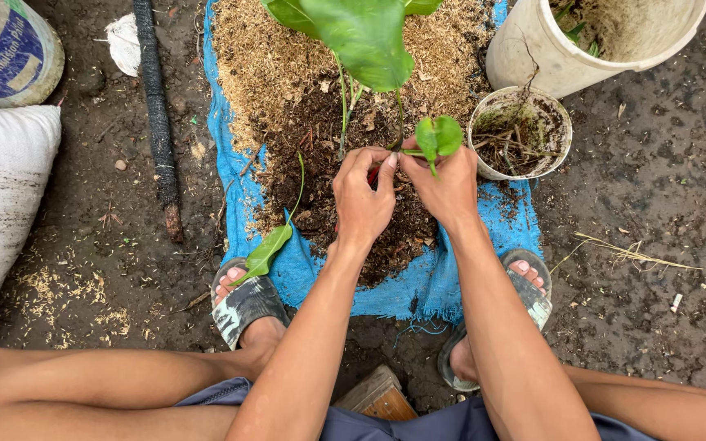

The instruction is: The person trims plant stems and removes leaves using a utility knife on a blue tarp, then mixes soil and wood chips by hand. The person places trimmed cuttings into a bucket and later moves among potted plants to arrange them.

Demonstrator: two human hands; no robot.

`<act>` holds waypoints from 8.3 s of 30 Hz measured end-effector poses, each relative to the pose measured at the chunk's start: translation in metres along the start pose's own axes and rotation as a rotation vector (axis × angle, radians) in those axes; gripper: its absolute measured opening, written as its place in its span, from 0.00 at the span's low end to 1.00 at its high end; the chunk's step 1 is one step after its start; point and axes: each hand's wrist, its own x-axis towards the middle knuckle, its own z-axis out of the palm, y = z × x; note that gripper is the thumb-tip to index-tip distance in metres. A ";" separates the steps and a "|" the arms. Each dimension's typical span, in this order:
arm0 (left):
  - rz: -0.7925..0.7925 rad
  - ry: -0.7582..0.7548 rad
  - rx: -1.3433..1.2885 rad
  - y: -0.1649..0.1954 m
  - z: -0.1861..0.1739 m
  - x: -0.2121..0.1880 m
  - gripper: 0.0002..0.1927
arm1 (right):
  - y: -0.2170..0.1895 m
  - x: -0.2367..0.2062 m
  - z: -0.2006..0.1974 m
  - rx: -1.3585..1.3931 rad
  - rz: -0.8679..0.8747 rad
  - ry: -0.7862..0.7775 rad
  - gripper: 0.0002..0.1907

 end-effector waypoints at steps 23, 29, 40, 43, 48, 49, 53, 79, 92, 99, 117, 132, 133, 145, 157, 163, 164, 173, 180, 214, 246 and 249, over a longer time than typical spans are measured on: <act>0.050 0.045 0.133 -0.018 -0.001 -0.015 0.05 | 0.015 -0.012 0.017 0.005 -0.010 -0.081 0.07; 0.009 0.038 0.158 -0.021 -0.002 -0.020 0.06 | 0.022 -0.013 0.020 0.102 0.020 -0.100 0.07; -0.072 0.155 0.225 -0.051 -0.014 -0.032 0.05 | 0.025 -0.007 0.013 0.119 0.298 -0.161 0.07; -0.204 0.170 0.205 -0.071 -0.028 -0.031 0.07 | 0.029 0.008 -0.010 0.129 0.258 -0.179 0.08; -0.536 -0.015 0.070 -0.092 -0.030 -0.043 0.09 | 0.030 0.013 -0.020 0.134 0.246 -0.242 0.07; -0.549 -0.122 0.065 -0.094 -0.029 -0.048 0.10 | 0.029 0.010 -0.018 0.098 0.250 -0.245 0.07; -0.296 -0.357 0.141 -0.092 -0.030 -0.067 0.10 | 0.024 -0.001 -0.002 -0.016 0.296 -0.304 0.10; -0.693 0.214 0.338 -0.123 -0.051 -0.016 0.17 | 0.045 0.012 0.045 0.166 0.391 -0.404 0.06; -1.065 0.050 0.486 -0.154 -0.076 -0.036 0.29 | 0.039 0.089 0.095 -0.027 0.392 -0.265 0.24; -0.887 0.177 0.487 -0.143 -0.075 -0.040 0.22 | 0.038 0.048 0.083 -0.029 0.392 -0.279 0.23; -0.134 0.188 -0.124 0.001 -0.025 0.020 0.15 | 0.018 0.019 0.031 0.781 0.298 -0.014 0.11; -0.529 -0.096 -0.572 0.023 -0.012 0.020 0.18 | 0.003 -0.006 0.018 0.155 -0.275 0.165 0.11; -0.540 -0.118 -0.585 0.024 -0.014 0.021 0.18 | 0.003 -0.006 0.017 0.148 -0.275 0.150 0.11; -0.520 -0.188 -0.552 0.014 -0.015 0.021 0.17 | 0.016 -0.003 0.017 0.324 -0.115 -0.029 0.13; -0.087 -0.189 0.108 0.002 -0.007 -0.006 0.12 | 0.017 0.008 0.020 0.628 0.316 -0.035 0.18; 0.089 -0.261 0.192 -0.012 -0.001 -0.008 0.12 | 0.034 0.006 0.015 0.726 0.392 0.051 0.16; 0.081 -0.282 0.209 -0.013 -0.001 -0.008 0.12 | 0.037 0.006 0.014 0.737 0.401 0.070 0.16; 0.452 -0.173 0.604 0.011 -0.007 0.043 0.13 | 0.036 0.024 -0.038 0.027 0.309 -0.103 0.11; 0.687 -0.438 0.620 0.035 0.020 0.094 0.19 | 0.007 0.084 -0.112 -0.349 -0.022 -0.585 0.10; 0.474 -0.453 0.409 0.073 0.228 0.225 0.22 | 0.120 0.125 -0.198 0.434 0.687 0.201 0.40; -0.569 0.066 0.401 -0.071 -0.017 0.060 0.15 | -0.035 0.089 -0.073 -0.236 0.199 -0.699 0.22; -0.486 0.080 0.475 -0.085 -0.007 0.062 0.17 | -0.035 0.102 -0.061 -0.278 0.111 -0.733 0.21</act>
